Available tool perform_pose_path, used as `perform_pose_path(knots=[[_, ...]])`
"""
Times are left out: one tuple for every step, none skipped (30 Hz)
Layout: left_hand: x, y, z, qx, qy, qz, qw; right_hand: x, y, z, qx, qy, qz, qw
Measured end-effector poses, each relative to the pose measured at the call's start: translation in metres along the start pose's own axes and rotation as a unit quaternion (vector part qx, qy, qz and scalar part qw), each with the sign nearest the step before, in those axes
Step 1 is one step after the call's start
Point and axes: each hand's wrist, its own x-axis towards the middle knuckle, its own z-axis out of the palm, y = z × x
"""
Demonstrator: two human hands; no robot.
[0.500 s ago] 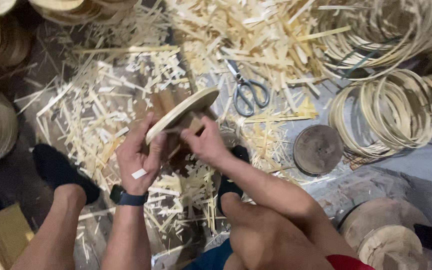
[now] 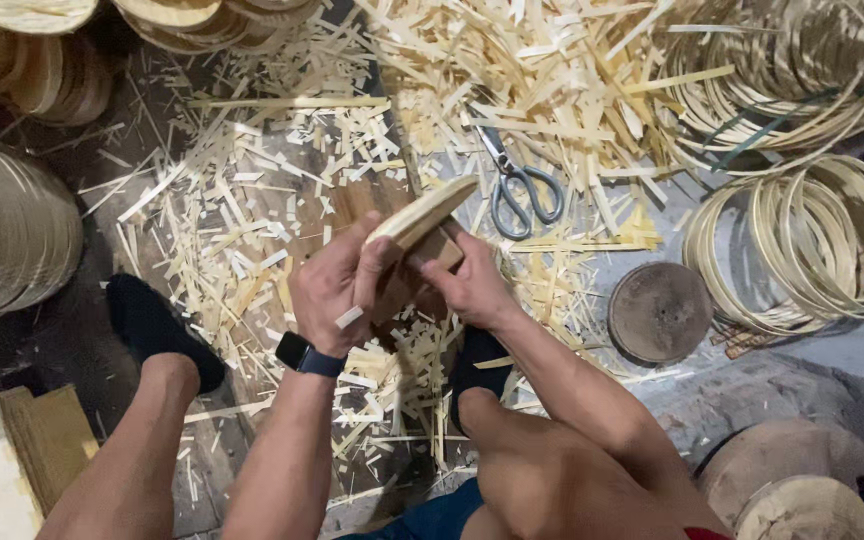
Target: The person fits a circular bamboo rim onto a woven base and trims the excess bamboo strips using shears while sitting on the floor.
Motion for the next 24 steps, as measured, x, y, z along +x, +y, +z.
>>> perform_pose_path(knots=[[0.002, 0.000, 0.000, 0.001, -0.006, -0.002, 1.000, -0.001, 0.000, -0.002, 0.008, 0.002, -0.007, 1.000], [0.001, -0.002, 0.000, 0.002, -0.012, -0.006, 1.000, -0.003, 0.003, -0.003, 0.016, 0.004, -0.012, 1.000], [0.001, -0.006, 0.002, 0.003, -0.018, -0.009, 1.000, -0.006, 0.006, -0.006, 0.003, -0.002, 0.017, 1.000], [0.002, -0.014, 0.001, 0.029, -0.048, -0.079, 0.995, -0.008, 0.011, -0.008, -0.008, -0.008, 0.044, 0.999], [0.005, -0.024, 0.000, 0.055, -0.078, -0.148, 0.984, -0.009, 0.015, -0.012, -0.020, -0.014, 0.071, 0.997], [0.008, -0.036, 0.000, 0.081, -0.108, -0.215, 0.967, -0.014, 0.021, -0.020, 0.045, -0.028, 0.077, 0.996], [0.011, -0.051, -0.005, 0.062, -0.047, -0.163, 0.983, -0.023, 0.027, -0.032, 0.108, -0.041, 0.083, 0.990], [0.015, -0.067, -0.013, 0.042, 0.015, -0.111, 0.993, -0.032, 0.033, -0.045, 0.170, -0.056, 0.089, 0.980], [0.019, -0.084, -0.024, 0.023, 0.076, -0.056, 0.995, -0.039, 0.041, -0.058, 0.222, -0.069, 0.075, 0.970], [0.020, -0.102, -0.037, 0.014, 0.113, -0.032, 0.993, -0.046, 0.052, -0.070, 0.273, -0.083, 0.063, 0.956], [0.022, -0.120, -0.053, 0.005, 0.148, -0.006, 0.989, -0.052, 0.062, -0.083, 0.300, -0.104, 0.054, 0.947], [0.024, -0.138, -0.075, 0.098, 0.119, -0.156, 0.976, -0.056, 0.072, -0.094, 0.327, -0.125, 0.047, 0.935], [0.026, -0.152, -0.096, 0.185, 0.086, -0.301, 0.931, -0.055, 0.083, -0.097, 0.355, -0.146, 0.040, 0.923], [0.025, -0.163, -0.114, 0.129, 0.105, -0.333, 0.928, -0.049, 0.095, -0.090, 0.360, -0.132, 0.069, 0.921], [0.023, -0.170, -0.130, 0.072, 0.124, -0.363, 0.921, -0.041, 0.106, -0.081, 0.365, -0.117, 0.098, 0.919], [0.024, -0.173, -0.142, 0.014, 0.142, -0.388, 0.910, -0.031, 0.114, -0.071, 0.368, -0.101, 0.125, 0.916], [0.026, -0.175, -0.152, -0.047, 0.135, -0.414, 0.899, -0.019, 0.122, -0.055, 0.367, -0.087, 0.137, 0.916], [0.028, -0.176, -0.156, -0.109, 0.126, -0.437, 0.884, -0.006, 0.129, -0.035, 0.364, -0.070, 0.149, 0.917], [0.029, -0.177, -0.156, -0.172, 0.116, -0.458, 0.865, 0.005, 0.133, -0.019, 0.361, -0.054, 0.162, 0.917], [0.030, -0.179, -0.152, -0.171, 0.112, -0.486, 0.850, 0.009, 0.133, -0.010, 0.305, -0.057, 0.169, 0.935], [0.029, -0.183, -0.146, -0.170, 0.107, -0.514, 0.834, 0.012, 0.132, -0.001, 0.248, -0.061, 0.175, 0.951], [0.029, -0.189, -0.141, -0.169, 0.100, -0.541, 0.818, 0.014, 0.129, 0.007, 0.191, -0.062, 0.179, 0.963], [0.026, -0.198, -0.133, -0.164, 0.098, -0.540, 0.820, 0.016, 0.125, 0.012, 0.235, -0.063, 0.196, 0.950], [0.023, -0.210, -0.120, -0.162, 0.091, -0.539, 0.821, 0.011, 0.121, 0.011, 0.277, -0.060, 0.214, 0.935]])
